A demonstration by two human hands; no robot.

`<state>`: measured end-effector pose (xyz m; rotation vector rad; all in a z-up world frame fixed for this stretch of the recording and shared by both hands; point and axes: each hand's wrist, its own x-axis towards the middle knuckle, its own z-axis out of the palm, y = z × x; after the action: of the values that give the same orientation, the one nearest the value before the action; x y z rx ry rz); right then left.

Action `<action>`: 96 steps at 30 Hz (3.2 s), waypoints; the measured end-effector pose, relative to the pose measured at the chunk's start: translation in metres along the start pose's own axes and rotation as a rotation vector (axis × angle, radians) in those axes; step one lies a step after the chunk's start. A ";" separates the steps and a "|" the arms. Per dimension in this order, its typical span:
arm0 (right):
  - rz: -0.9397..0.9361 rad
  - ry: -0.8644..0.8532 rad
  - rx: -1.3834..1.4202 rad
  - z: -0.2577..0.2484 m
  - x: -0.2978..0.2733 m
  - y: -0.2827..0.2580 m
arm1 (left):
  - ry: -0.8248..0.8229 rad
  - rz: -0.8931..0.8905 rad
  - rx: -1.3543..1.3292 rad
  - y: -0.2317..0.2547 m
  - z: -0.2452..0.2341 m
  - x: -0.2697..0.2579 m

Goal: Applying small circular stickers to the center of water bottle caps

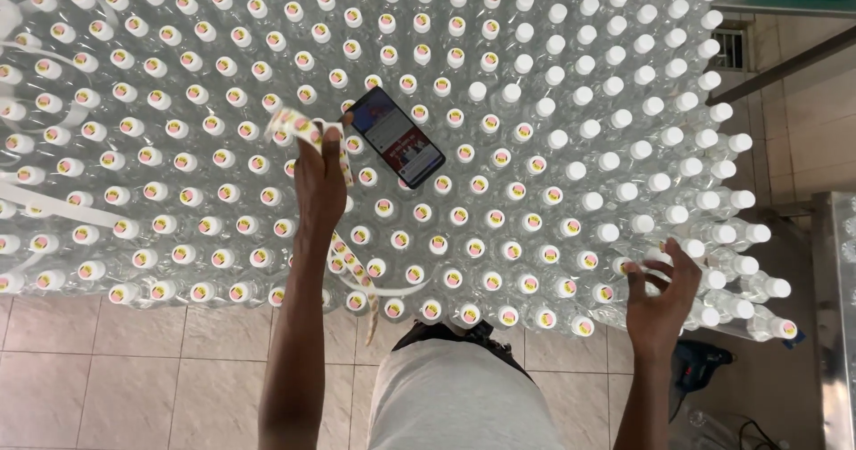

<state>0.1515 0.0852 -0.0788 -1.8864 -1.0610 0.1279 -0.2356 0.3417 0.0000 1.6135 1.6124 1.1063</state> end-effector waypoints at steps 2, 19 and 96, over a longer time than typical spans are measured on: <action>-0.031 -0.022 -0.036 -0.007 0.000 -0.005 | -0.030 -0.032 -0.080 -0.008 -0.016 -0.009; 0.248 -0.001 0.118 -0.005 0.022 -0.020 | -0.040 -0.047 -0.906 0.012 -0.117 -0.138; -0.080 -0.457 -0.038 0.053 0.103 0.009 | -0.422 -0.400 -0.930 0.100 0.028 -0.183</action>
<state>0.1948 0.1928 -0.0819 -1.8910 -1.4495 0.5143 -0.1473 0.1572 0.0474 0.7825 0.8598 0.9827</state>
